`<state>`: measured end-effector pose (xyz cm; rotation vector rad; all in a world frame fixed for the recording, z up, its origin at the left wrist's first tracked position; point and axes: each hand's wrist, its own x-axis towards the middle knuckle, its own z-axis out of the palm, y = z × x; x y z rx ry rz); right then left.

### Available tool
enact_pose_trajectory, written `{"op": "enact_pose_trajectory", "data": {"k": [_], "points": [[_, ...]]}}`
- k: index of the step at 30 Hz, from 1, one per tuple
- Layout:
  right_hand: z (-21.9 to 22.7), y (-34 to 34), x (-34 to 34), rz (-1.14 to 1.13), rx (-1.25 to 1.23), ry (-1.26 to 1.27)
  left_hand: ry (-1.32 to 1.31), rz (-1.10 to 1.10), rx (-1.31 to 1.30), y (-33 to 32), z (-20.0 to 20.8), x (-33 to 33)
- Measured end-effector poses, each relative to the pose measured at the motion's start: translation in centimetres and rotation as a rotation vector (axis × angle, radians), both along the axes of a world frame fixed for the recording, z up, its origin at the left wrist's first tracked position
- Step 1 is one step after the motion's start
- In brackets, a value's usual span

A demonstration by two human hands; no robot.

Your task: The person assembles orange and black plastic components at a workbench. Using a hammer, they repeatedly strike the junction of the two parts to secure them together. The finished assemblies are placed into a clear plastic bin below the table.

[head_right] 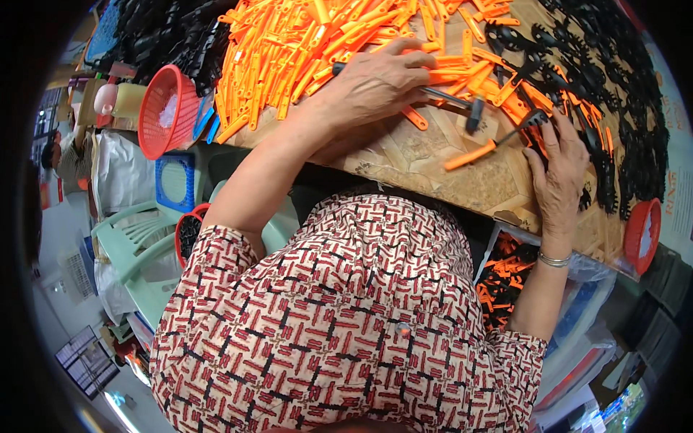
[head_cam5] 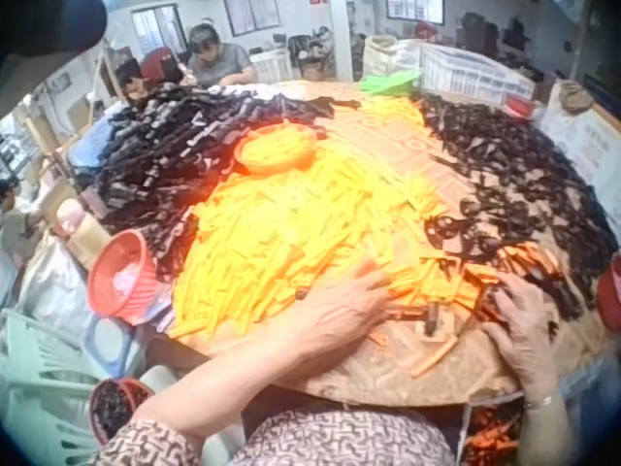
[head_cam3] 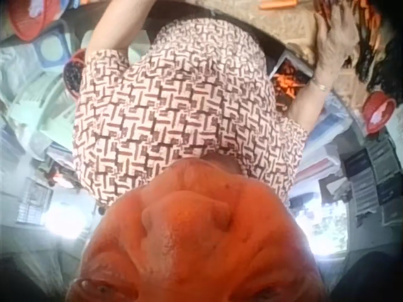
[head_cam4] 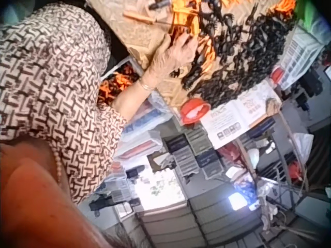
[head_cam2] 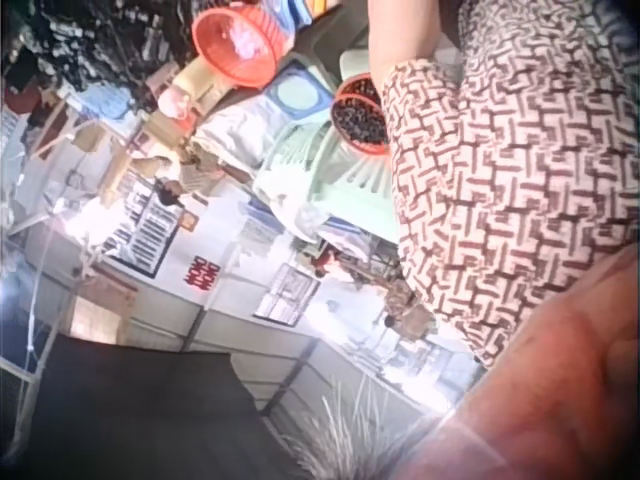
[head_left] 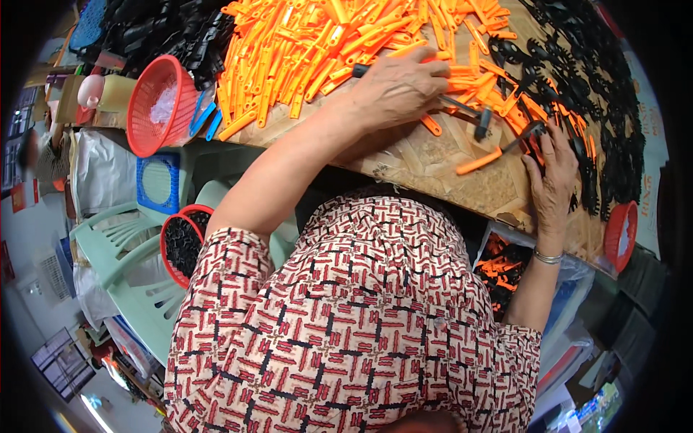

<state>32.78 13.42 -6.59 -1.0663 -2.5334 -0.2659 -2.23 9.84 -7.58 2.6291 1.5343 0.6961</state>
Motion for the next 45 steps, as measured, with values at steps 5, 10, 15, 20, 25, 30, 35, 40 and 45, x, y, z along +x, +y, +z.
{"op": "enact_pose_trajectory", "data": {"k": [5, 10, 15, 20, 25, 30, 35, 40, 45], "points": [[0.6, -1.6, 0.3, -0.225, 0.105, -0.026, -0.064, 0.141, 0.099, -3.1, 1.3, -1.3], [-0.1, -1.9, 0.2, -0.240, 0.189, 0.029, -0.614, 0.290, 0.014, -4.6, 0.2, -1.5], [0.2, -0.3, 1.4, -0.204, 0.244, -0.026, -0.784, 0.513, -0.260, -6.2, 1.1, -0.6], [1.9, 2.0, 2.2, -0.188, 0.353, -0.174, -0.604, 0.489, -0.215, -7.6, 1.2, -0.4], [4.0, 4.4, 3.8, -0.203, 0.363, -0.031, -0.363, 0.289, -0.191, -9.2, 0.9, -0.7], [5.1, 2.4, 2.7, -0.452, -0.390, 0.662, -0.081, 0.186, -0.176, -9.1, 1.4, -1.6], [2.8, -3.5, 0.4, -0.199, -1.141, 0.834, -0.059, 0.197, -0.103, -7.0, 2.7, -1.9], [1.3, -6.8, -2.3, -0.165, -0.881, 0.413, -0.100, 0.211, -0.096, -2.3, 1.3, 0.5], [2.7, -5.0, -2.2, -0.552, -0.397, 0.118, 0.020, 0.018, -0.022, -0.2, 1.4, 3.4]]}}
